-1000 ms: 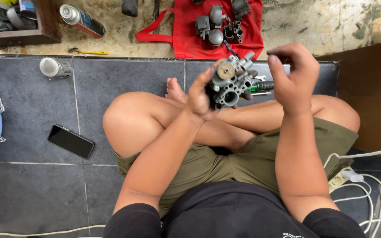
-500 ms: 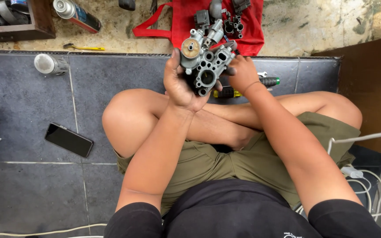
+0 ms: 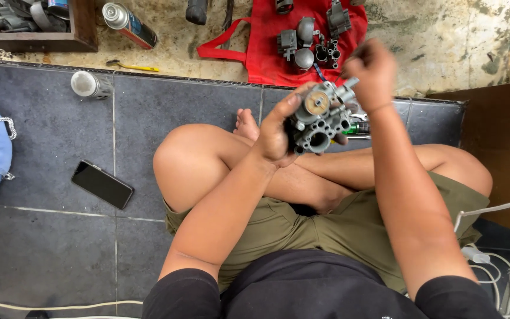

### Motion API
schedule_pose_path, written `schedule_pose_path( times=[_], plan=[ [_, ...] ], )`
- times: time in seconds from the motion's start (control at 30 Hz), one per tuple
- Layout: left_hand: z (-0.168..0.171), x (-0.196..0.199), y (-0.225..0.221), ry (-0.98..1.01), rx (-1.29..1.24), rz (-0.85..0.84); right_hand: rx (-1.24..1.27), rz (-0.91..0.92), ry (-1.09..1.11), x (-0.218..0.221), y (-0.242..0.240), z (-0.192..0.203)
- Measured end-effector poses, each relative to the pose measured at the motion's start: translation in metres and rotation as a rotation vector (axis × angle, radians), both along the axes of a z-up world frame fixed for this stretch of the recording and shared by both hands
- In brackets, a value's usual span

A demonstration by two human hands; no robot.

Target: Disassembling and inspecting a motorcycle carburetor using a screwdriver on a workshop floor.

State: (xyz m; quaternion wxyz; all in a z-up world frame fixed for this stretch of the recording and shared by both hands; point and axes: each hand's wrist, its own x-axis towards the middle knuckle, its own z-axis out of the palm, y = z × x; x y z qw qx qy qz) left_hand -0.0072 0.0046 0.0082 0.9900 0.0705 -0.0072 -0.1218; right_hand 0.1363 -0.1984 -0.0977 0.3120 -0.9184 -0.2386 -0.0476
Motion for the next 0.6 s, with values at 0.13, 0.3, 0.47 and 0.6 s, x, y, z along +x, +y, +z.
schedule_pose_path(
  times=[0.13, 0.3, 0.47, 0.6],
  plan=[
    [0.017, -0.002, -0.006, -0.065, 0.123, -0.134, 1.136, -0.057, 0.558, -0.041, -0.005, 0.142],
    [0.025, -0.008, -0.011, -0.061, 0.321, -0.230, 1.038, 0.134, 0.425, -0.089, 0.010, 0.207],
    [0.014, -0.014, -0.016, -0.040, 0.261, -0.268, 0.883, 0.183, 0.416, -0.096, 0.017, 0.215],
    [0.020, -0.012, -0.014, -0.083, 0.284, -0.273, 0.852, 0.207, 0.361, -0.094, 0.019, 0.214]
  ],
)
